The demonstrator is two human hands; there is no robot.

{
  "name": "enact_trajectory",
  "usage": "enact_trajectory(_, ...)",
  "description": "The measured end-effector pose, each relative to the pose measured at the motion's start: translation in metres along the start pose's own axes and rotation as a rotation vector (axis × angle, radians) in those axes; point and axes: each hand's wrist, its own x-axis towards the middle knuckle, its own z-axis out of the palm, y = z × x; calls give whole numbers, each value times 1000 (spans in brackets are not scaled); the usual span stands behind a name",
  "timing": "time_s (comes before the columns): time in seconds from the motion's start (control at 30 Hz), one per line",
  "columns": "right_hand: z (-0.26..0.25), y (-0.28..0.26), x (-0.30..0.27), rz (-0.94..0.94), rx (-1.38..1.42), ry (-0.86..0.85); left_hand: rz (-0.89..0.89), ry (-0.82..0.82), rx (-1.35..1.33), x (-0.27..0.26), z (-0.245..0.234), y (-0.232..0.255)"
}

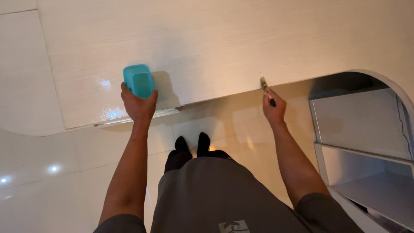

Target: The person applies a clear liquid from a blue container onto a white table surface using a small brush, spreading the liquid across the desk with short strokes.

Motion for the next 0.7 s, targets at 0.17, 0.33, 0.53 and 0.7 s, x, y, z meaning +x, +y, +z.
enact_trajectory(0.17, -23, 9, 13, -113, -137, 69, 16, 10, -1, -1, 2, -1)
enact_trajectory(0.33, -31, -2, 3, -109, -286, 3, 48, 20, 6, 0, 3, -6)
enact_trajectory(0.53, 2, -34, -19, -330, -138, -52, 102, 51, -7, -1, 4, -8)
enact_trajectory(0.7, 37, -70, -30, -281, -181, -161, 160, 93, 7, 0, 8, -14)
